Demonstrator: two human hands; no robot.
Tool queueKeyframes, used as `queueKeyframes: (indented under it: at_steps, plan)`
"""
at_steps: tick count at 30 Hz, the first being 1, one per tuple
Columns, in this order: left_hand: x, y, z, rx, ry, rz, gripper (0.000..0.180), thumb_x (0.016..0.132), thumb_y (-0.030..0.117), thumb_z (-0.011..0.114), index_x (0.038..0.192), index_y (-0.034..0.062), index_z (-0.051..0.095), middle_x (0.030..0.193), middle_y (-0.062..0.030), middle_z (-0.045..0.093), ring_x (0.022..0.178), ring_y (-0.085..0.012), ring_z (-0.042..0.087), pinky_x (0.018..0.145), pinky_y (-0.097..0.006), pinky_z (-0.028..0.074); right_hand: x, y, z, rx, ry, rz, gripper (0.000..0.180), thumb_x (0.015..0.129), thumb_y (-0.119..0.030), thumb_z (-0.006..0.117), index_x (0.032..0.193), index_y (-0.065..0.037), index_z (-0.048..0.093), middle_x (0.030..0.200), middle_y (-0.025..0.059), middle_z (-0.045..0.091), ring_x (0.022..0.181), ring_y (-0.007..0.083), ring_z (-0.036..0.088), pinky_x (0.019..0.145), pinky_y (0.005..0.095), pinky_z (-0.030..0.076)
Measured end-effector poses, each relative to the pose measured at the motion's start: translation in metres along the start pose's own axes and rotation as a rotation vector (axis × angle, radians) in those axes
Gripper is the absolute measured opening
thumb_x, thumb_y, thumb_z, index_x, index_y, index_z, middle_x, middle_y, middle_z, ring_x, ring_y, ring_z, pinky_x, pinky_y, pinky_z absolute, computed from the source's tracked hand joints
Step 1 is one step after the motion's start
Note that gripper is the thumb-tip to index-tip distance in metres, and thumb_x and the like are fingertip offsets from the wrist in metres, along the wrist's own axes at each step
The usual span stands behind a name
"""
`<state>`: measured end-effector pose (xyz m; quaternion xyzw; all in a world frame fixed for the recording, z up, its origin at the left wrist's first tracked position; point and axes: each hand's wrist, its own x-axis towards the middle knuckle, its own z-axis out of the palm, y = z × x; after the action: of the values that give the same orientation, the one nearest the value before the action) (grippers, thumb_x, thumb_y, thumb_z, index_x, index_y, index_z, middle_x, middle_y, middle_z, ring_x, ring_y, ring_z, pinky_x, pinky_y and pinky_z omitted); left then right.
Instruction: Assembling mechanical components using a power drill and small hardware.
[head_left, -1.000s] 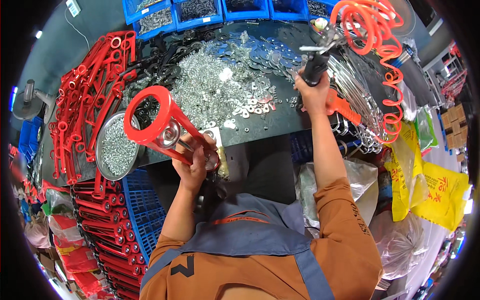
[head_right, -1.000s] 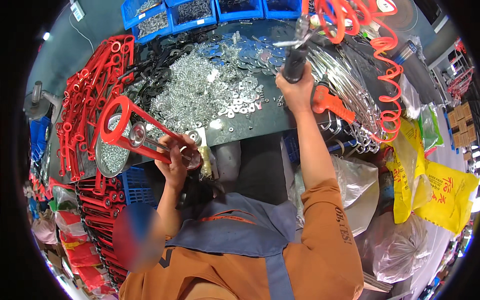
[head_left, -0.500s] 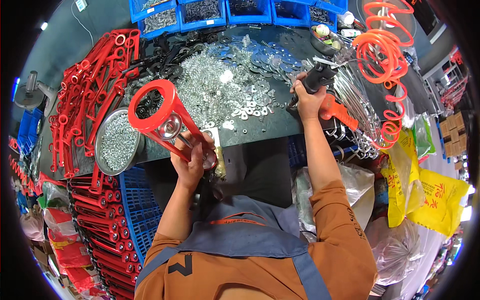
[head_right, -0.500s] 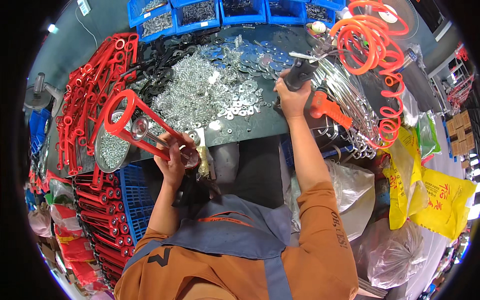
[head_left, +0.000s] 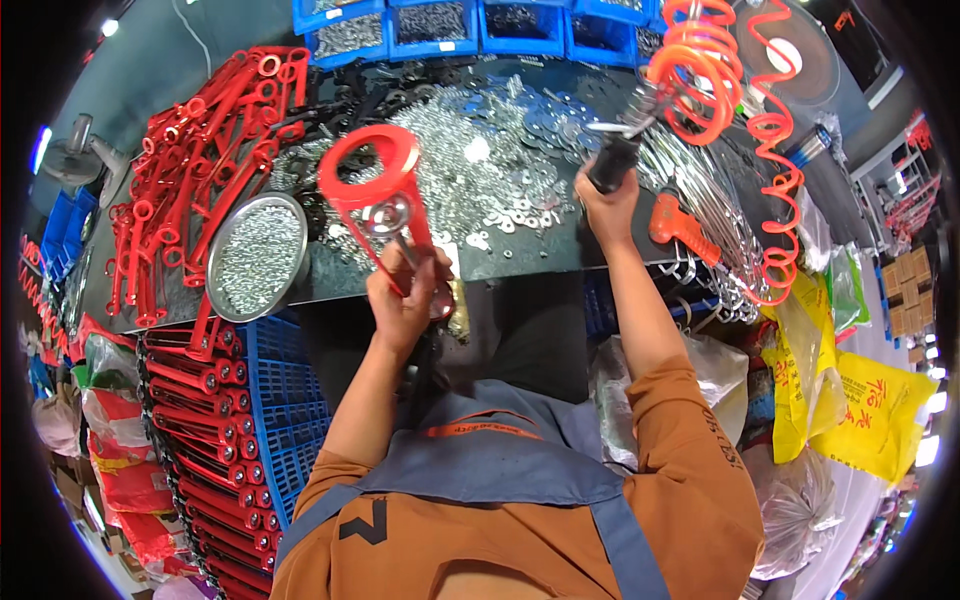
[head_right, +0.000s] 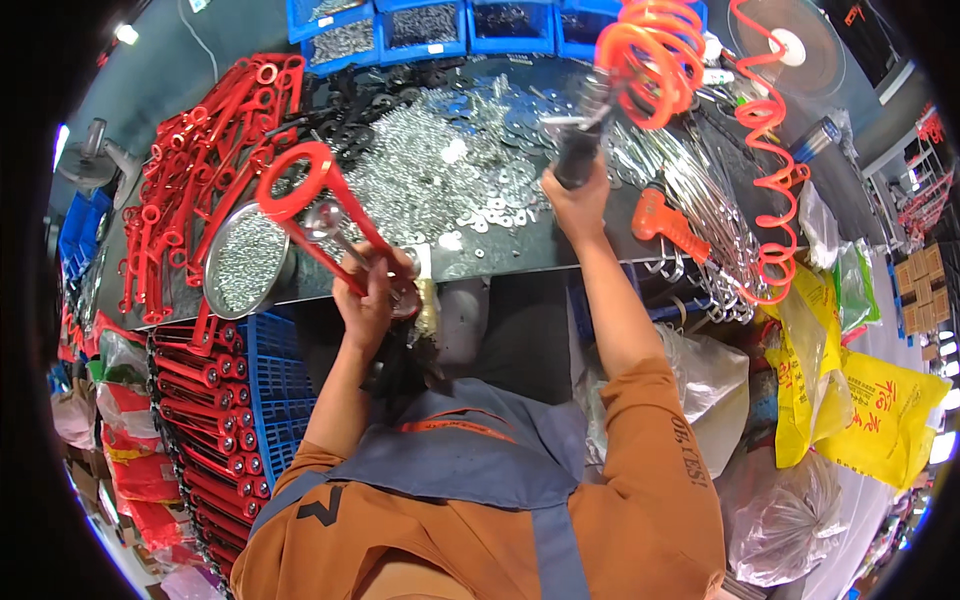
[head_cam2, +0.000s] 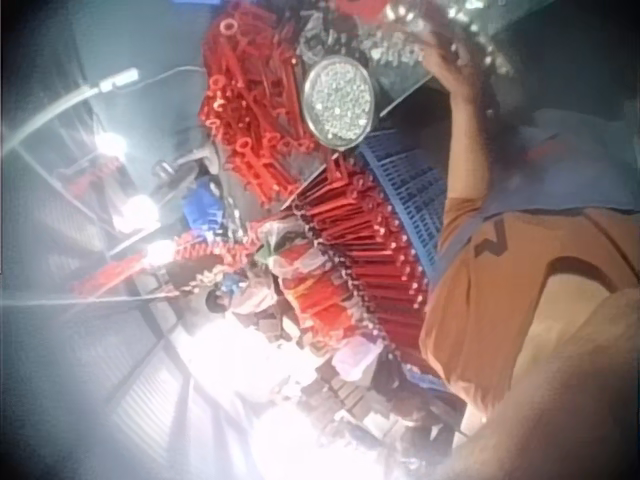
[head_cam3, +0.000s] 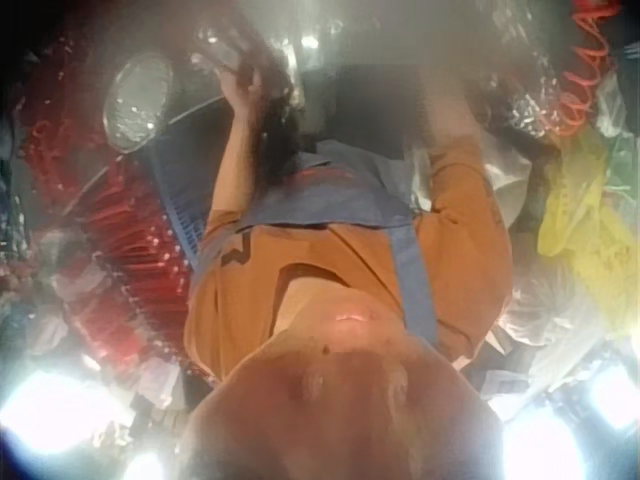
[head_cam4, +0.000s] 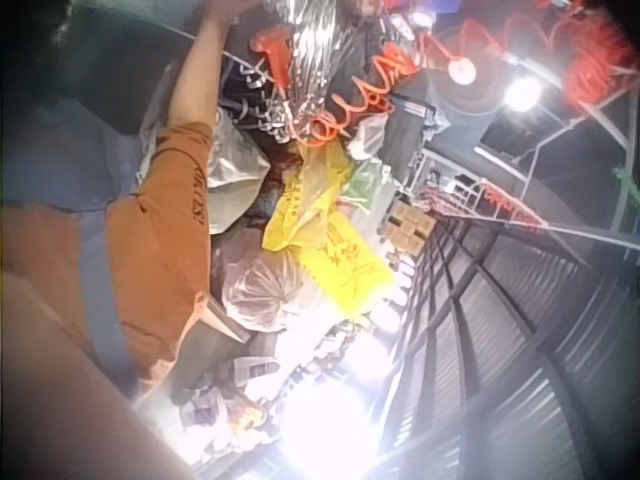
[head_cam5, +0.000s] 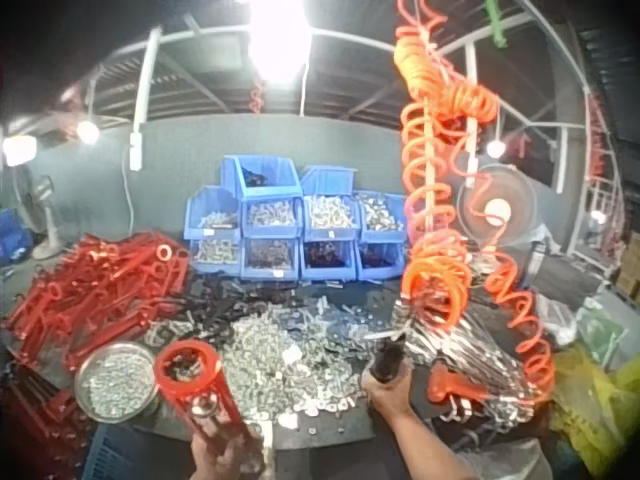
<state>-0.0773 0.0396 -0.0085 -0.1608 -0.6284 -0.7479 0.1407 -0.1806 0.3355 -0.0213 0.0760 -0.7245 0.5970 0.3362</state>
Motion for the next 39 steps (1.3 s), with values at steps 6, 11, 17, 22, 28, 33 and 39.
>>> queueKeyframes:
  at_steps: [6, 11, 17, 22, 28, 33, 39]
  plan:
    - [0.002, 0.001, 0.000, 0.067, -0.050, 0.083, 0.009, 0.091, -0.001, 0.053, 0.100, -0.0034, 0.055, 0.080, -0.0087, 0.067, 0.070, -0.0127, 0.065, 0.062, -0.025, 0.051, -0.012, -0.131, 0.011, 0.415, -0.005, 0.075, 0.041, 0.076, 0.005, 0.059, 0.116, 0.006, 0.052, 0.078, 0.0081, 0.062, 0.061, 0.0140, 0.060, 0.057, 0.0268, 0.050]
    - [-0.001, -0.007, -0.004, 0.056, -0.061, 0.097, 0.016, 0.090, 0.003, 0.058, 0.105, -0.0029, 0.055, 0.080, -0.0093, 0.067, 0.070, -0.0129, 0.065, 0.063, -0.027, 0.052, 0.033, -0.236, 0.039, 0.860, -0.164, -0.234, 0.037, 0.083, 0.002, 0.054, 0.120, 0.005, 0.047, 0.102, 0.0226, 0.061, 0.071, 0.0198, 0.056, 0.056, 0.0344, 0.050]
    - [0.002, -0.008, -0.006, 0.125, -0.076, 0.198, 0.018, 0.089, 0.005, 0.060, 0.105, -0.0002, 0.056, 0.075, -0.0061, 0.065, 0.056, -0.0086, 0.060, 0.047, -0.024, 0.046, 0.049, -0.307, 0.117, 0.793, -0.471, -0.523, 0.025, 0.086, -0.003, 0.052, 0.110, 0.004, 0.051, 0.098, 0.0198, 0.062, 0.069, 0.0168, 0.052, 0.057, 0.0327, 0.045]
    - [-0.001, 0.004, -0.006, 0.072, -0.086, 0.045, 0.008, 0.094, 0.003, 0.051, 0.097, -0.0022, 0.055, 0.072, -0.0056, 0.063, 0.056, -0.0075, 0.058, 0.049, -0.023, 0.045, 0.027, -0.290, 0.143, 0.482, -0.543, -0.281, 0.023, 0.083, 0.003, 0.057, 0.106, 0.005, 0.051, 0.096, 0.0195, 0.062, 0.069, 0.0164, 0.059, 0.055, 0.0319, 0.051]
    - [0.005, 0.004, -0.004, 0.092, -0.074, 0.137, 0.007, 0.094, 0.003, 0.050, 0.097, -0.0020, 0.055, 0.073, -0.0064, 0.064, 0.062, -0.0085, 0.061, 0.053, -0.023, 0.047, 0.030, -0.288, 0.149, 0.540, -0.536, -0.254, 0.022, 0.085, 0.002, 0.057, 0.106, 0.005, 0.052, 0.096, 0.0186, 0.062, 0.070, 0.0149, 0.059, 0.056, 0.0313, 0.051]
    - [0.003, -0.002, -0.006, 0.068, -0.074, 0.157, 0.007, 0.093, 0.001, 0.051, 0.098, -0.0033, 0.054, 0.076, -0.0078, 0.064, 0.065, -0.0094, 0.061, 0.055, -0.023, 0.048, 0.030, -0.284, 0.155, 0.682, -0.546, -0.235, 0.022, 0.085, 0.002, 0.057, 0.107, 0.005, 0.054, 0.095, 0.0194, 0.061, 0.071, 0.0164, 0.059, 0.056, 0.0317, 0.050]
    - [0.000, -0.009, -0.006, 0.099, -0.038, 0.157, 0.021, 0.085, 0.002, 0.064, 0.105, -0.0009, 0.057, 0.075, -0.0095, 0.061, 0.062, -0.0177, 0.063, 0.056, -0.030, 0.049, 0.032, -0.289, 0.152, 0.646, -0.578, -0.188, 0.021, 0.083, 0.002, 0.057, 0.104, 0.005, 0.053, 0.095, 0.0198, 0.061, 0.070, 0.0168, 0.058, 0.056, 0.0317, 0.050]
